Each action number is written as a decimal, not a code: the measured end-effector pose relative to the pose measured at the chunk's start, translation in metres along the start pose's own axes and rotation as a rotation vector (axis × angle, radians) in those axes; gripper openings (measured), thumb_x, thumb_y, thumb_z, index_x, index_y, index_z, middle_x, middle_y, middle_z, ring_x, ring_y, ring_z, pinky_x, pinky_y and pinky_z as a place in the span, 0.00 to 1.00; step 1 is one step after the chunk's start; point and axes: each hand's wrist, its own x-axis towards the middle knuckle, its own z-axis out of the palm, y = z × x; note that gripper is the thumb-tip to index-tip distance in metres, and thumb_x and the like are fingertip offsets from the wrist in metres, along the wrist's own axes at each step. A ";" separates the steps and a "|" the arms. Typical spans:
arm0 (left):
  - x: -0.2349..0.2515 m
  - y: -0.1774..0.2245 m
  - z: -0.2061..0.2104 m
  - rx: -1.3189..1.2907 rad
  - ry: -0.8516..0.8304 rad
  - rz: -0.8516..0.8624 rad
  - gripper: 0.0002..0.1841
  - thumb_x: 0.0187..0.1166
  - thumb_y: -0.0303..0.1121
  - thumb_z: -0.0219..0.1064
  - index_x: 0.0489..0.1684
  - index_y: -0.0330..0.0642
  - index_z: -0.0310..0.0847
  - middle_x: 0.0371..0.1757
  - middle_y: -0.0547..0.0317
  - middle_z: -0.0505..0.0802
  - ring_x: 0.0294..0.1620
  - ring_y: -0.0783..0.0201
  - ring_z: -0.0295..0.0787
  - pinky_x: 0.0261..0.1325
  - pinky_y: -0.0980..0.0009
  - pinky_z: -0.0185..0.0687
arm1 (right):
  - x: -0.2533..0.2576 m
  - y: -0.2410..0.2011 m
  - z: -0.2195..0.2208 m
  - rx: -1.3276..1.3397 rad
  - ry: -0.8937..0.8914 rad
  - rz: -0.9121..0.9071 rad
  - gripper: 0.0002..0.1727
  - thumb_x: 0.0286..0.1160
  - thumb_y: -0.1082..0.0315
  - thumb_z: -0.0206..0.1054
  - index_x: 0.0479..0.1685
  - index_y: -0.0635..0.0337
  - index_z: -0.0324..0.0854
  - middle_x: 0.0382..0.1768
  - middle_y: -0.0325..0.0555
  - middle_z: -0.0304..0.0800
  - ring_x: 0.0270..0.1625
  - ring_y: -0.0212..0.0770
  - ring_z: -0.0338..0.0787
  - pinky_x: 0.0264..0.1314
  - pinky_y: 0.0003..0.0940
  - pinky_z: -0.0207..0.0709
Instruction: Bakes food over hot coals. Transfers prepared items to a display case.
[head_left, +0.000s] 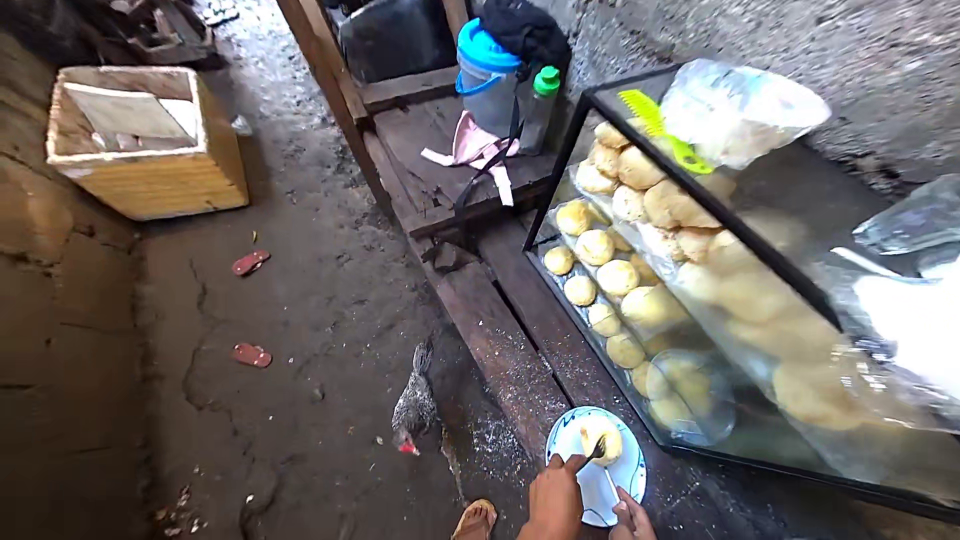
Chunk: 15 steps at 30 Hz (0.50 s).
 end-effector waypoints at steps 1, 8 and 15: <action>-0.004 -0.002 -0.002 -0.011 0.003 -0.002 0.26 0.87 0.29 0.52 0.83 0.64 0.74 0.68 0.42 0.87 0.59 0.41 0.91 0.58 0.40 0.86 | -0.002 -0.001 -0.001 -0.022 -0.001 -0.001 0.16 0.84 0.79 0.57 0.61 0.74 0.86 0.55 0.66 0.92 0.57 0.49 0.91 0.68 0.43 0.79; -0.018 -0.028 -0.013 -0.116 0.111 0.013 0.27 0.87 0.29 0.52 0.85 0.65 0.72 0.65 0.41 0.87 0.60 0.45 0.89 0.59 0.49 0.87 | -0.004 -0.018 0.016 -0.045 -0.058 -0.087 0.15 0.82 0.78 0.58 0.57 0.72 0.88 0.48 0.56 0.94 0.47 0.34 0.90 0.58 0.30 0.81; -0.015 -0.017 -0.067 -0.116 0.204 0.018 0.31 0.84 0.25 0.55 0.88 0.62 0.69 0.66 0.40 0.84 0.62 0.46 0.87 0.56 0.53 0.88 | 0.011 -0.069 0.061 -0.004 -0.119 -0.165 0.15 0.82 0.76 0.57 0.56 0.71 0.88 0.41 0.47 0.93 0.40 0.26 0.86 0.48 0.23 0.79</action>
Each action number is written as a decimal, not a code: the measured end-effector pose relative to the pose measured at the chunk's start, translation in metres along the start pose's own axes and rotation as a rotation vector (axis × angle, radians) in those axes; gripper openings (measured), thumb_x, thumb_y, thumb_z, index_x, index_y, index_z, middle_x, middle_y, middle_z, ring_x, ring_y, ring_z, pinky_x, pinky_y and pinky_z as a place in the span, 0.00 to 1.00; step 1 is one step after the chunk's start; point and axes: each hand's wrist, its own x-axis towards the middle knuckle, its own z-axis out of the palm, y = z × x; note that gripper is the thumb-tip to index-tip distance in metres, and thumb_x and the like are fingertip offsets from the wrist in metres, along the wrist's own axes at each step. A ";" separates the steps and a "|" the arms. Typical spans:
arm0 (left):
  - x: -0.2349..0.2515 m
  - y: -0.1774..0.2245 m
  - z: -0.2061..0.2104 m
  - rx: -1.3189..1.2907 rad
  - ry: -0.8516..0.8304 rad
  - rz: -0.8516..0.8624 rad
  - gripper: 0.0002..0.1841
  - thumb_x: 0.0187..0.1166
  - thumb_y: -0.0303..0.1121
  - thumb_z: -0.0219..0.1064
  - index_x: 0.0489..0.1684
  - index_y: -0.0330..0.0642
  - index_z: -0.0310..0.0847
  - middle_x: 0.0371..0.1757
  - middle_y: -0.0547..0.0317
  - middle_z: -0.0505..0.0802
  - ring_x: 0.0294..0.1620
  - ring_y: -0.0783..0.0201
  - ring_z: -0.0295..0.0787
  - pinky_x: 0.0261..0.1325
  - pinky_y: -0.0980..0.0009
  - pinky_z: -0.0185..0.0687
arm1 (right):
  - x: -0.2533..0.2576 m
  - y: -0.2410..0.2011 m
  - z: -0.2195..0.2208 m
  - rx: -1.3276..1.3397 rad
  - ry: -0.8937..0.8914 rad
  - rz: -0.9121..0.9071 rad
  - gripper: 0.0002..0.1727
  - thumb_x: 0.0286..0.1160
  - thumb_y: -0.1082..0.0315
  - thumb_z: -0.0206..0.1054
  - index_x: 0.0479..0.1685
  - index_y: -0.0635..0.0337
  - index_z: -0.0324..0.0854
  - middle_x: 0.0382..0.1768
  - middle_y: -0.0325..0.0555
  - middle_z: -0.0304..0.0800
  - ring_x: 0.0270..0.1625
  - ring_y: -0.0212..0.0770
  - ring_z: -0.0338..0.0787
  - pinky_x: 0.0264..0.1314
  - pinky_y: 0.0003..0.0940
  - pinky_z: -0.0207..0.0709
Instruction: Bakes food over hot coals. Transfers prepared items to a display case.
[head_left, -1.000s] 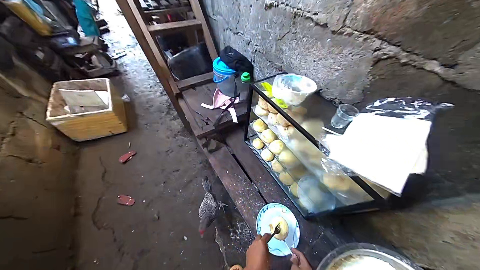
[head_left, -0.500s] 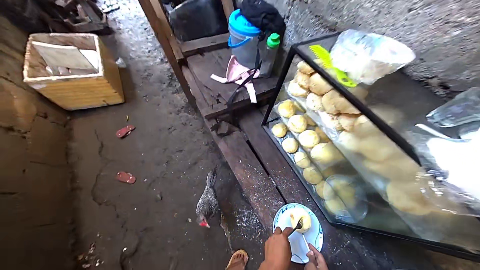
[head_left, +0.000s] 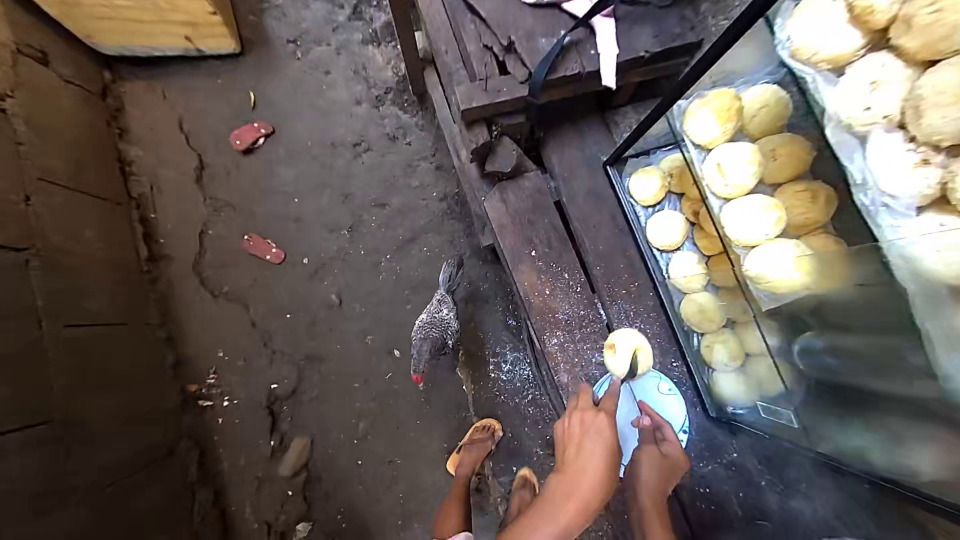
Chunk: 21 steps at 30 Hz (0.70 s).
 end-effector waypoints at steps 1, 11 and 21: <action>0.005 0.005 -0.009 -0.005 0.005 0.008 0.32 0.83 0.24 0.55 0.88 0.61 0.68 0.67 0.40 0.84 0.64 0.45 0.87 0.57 0.53 0.88 | 0.007 -0.008 0.007 0.009 -0.002 -0.021 0.15 0.82 0.76 0.57 0.55 0.71 0.88 0.41 0.46 0.93 0.39 0.25 0.86 0.48 0.22 0.79; 0.103 0.031 -0.065 -0.087 0.130 0.071 0.30 0.85 0.26 0.57 0.88 0.59 0.69 0.63 0.43 0.86 0.59 0.46 0.88 0.52 0.54 0.88 | 0.108 -0.070 0.079 0.024 -0.004 -0.208 0.17 0.84 0.78 0.52 0.59 0.77 0.84 0.49 0.51 0.92 0.43 0.23 0.86 0.52 0.19 0.79; 0.203 0.058 -0.090 -0.116 0.163 0.206 0.25 0.85 0.36 0.61 0.83 0.55 0.75 0.52 0.48 0.86 0.48 0.52 0.88 0.38 0.58 0.86 | 0.161 -0.142 0.145 0.171 0.133 -0.016 0.19 0.82 0.84 0.48 0.66 0.86 0.75 0.57 0.61 0.88 0.50 0.25 0.88 0.57 0.18 0.79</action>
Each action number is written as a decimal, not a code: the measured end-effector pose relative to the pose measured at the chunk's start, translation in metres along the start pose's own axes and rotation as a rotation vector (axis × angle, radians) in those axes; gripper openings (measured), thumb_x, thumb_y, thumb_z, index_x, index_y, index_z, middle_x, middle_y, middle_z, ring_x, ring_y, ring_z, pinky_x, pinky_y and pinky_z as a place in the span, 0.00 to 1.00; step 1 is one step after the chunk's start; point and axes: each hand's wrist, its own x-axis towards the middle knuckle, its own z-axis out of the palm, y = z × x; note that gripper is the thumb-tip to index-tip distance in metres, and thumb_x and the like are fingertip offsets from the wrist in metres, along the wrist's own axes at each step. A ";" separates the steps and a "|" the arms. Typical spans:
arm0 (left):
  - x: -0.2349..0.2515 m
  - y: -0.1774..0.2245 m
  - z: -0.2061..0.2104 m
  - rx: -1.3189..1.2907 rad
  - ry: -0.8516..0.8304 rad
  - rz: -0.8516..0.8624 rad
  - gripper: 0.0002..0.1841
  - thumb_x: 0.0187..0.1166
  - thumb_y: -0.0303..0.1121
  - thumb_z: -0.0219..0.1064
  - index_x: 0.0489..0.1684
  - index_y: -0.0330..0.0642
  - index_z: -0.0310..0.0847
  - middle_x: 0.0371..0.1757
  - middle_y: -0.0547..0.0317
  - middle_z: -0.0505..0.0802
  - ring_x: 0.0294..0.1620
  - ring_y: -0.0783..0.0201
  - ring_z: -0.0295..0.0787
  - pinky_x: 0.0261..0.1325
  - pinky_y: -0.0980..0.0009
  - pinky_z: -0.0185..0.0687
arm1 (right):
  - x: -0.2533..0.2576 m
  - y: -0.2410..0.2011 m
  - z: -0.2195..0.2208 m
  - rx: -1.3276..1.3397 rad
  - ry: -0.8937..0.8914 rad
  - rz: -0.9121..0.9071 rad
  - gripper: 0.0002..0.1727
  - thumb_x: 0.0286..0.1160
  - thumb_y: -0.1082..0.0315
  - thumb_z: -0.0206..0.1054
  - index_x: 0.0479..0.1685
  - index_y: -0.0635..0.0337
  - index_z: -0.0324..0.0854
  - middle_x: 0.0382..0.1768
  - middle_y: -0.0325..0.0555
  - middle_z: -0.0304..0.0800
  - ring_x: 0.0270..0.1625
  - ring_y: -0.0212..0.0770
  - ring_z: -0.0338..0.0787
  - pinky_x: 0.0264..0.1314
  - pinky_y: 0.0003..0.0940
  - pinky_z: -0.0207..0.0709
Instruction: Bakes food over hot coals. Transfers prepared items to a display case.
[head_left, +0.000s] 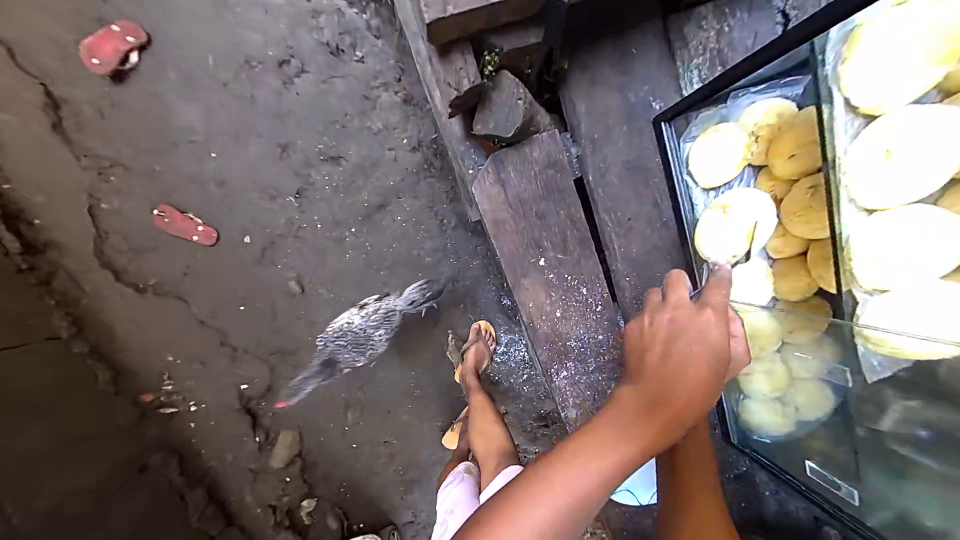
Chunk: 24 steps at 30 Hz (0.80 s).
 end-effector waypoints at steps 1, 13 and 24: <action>0.006 0.000 0.003 0.009 -0.003 -0.001 0.25 0.85 0.37 0.61 0.83 0.56 0.75 0.52 0.49 0.86 0.48 0.53 0.88 0.37 0.59 0.86 | 0.003 0.004 0.003 -0.007 -0.009 -0.023 0.19 0.83 0.83 0.48 0.68 0.85 0.74 0.58 0.61 0.87 0.54 0.26 0.87 0.60 0.19 0.79; 0.059 0.026 -0.014 0.017 -0.139 -0.017 0.27 0.83 0.35 0.62 0.85 0.54 0.72 0.61 0.44 0.85 0.55 0.47 0.88 0.45 0.53 0.87 | 0.049 -0.013 0.021 -0.016 0.004 0.121 0.21 0.81 0.84 0.47 0.68 0.82 0.75 0.47 0.54 0.87 0.39 0.22 0.83 0.45 0.17 0.77; 0.109 0.026 -0.001 0.203 -0.197 0.060 0.29 0.84 0.29 0.63 0.87 0.54 0.69 0.62 0.44 0.84 0.57 0.46 0.87 0.48 0.51 0.89 | 0.094 0.033 0.050 -0.055 0.097 0.165 0.20 0.85 0.76 0.52 0.69 0.67 0.82 0.52 0.52 0.89 0.48 0.36 0.88 0.56 0.33 0.83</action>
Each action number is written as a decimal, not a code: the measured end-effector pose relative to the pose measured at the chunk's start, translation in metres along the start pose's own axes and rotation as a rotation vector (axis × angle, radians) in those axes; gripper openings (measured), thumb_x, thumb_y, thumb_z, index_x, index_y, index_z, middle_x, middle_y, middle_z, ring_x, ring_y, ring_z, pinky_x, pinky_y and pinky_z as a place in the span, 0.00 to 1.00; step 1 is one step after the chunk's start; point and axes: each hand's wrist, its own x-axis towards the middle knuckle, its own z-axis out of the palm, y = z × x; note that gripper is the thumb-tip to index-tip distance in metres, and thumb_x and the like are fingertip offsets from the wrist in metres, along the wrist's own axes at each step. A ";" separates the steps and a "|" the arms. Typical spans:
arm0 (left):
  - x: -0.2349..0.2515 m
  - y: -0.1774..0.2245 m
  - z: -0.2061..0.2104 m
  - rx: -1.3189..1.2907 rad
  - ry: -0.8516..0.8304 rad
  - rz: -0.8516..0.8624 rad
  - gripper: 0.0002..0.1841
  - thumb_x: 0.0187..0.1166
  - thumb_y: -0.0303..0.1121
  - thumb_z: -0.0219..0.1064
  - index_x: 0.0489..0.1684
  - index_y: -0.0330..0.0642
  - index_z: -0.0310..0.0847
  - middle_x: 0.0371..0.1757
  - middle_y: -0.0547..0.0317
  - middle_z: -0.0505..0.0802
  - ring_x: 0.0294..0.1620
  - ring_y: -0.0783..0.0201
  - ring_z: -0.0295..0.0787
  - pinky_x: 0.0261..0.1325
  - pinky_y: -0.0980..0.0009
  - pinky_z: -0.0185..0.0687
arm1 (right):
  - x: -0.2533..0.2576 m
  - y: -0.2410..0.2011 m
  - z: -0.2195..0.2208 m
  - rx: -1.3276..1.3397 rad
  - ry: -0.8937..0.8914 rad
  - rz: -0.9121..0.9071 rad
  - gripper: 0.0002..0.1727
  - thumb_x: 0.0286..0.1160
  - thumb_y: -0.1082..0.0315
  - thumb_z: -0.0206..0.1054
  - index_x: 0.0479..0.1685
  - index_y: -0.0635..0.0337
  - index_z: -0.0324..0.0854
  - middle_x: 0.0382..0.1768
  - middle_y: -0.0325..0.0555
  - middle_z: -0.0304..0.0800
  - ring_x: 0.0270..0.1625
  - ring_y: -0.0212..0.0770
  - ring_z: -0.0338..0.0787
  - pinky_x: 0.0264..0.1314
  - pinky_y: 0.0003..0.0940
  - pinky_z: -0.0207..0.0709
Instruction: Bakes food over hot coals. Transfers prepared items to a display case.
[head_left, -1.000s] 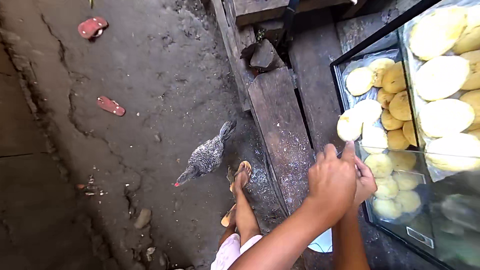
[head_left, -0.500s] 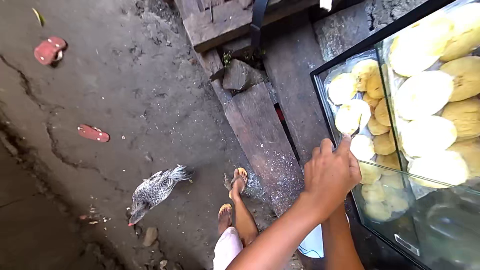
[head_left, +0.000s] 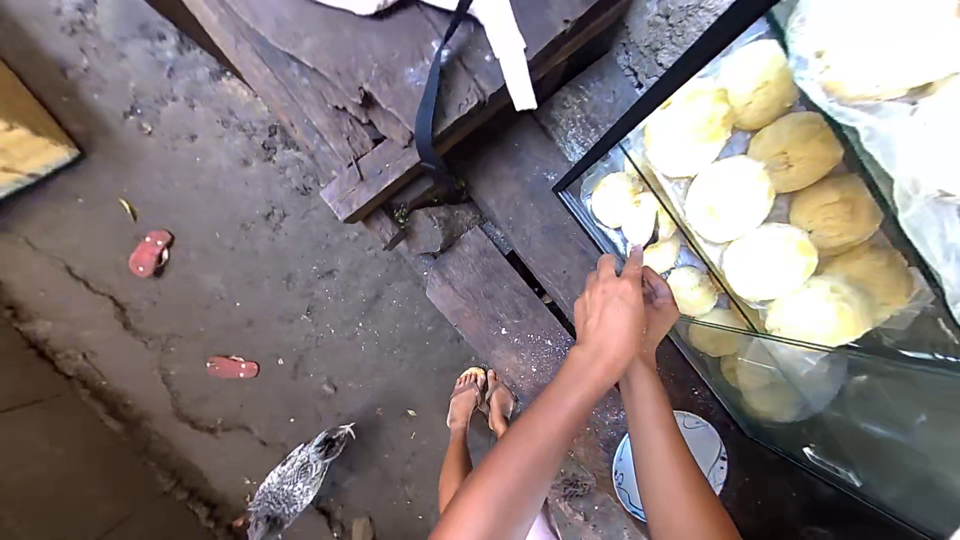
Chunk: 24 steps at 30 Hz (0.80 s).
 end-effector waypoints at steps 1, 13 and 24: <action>-0.001 0.000 -0.002 -0.002 0.010 -0.006 0.30 0.83 0.27 0.64 0.87 0.55 0.70 0.62 0.45 0.84 0.57 0.47 0.87 0.48 0.51 0.89 | -0.001 -0.004 0.000 0.002 -0.004 0.020 0.20 0.84 0.77 0.51 0.68 0.67 0.81 0.53 0.51 0.88 0.47 0.36 0.87 0.54 0.33 0.82; 0.003 -0.019 -0.001 -0.093 -0.067 -0.127 0.27 0.84 0.24 0.58 0.83 0.55 0.75 0.62 0.43 0.87 0.54 0.46 0.89 0.58 0.46 0.86 | -0.013 -0.039 0.004 0.035 -0.161 0.218 0.24 0.89 0.73 0.50 0.82 0.62 0.71 0.59 0.58 0.87 0.48 0.45 0.86 0.53 0.45 0.80; 0.002 -0.033 -0.002 -1.442 -0.156 -0.528 0.21 0.90 0.21 0.44 0.76 0.42 0.73 0.33 0.62 0.81 0.16 0.75 0.68 0.19 0.83 0.68 | -0.124 -0.024 -0.056 0.460 -0.091 0.654 0.19 0.90 0.74 0.50 0.74 0.72 0.73 0.38 0.43 0.79 0.23 0.27 0.70 0.24 0.22 0.66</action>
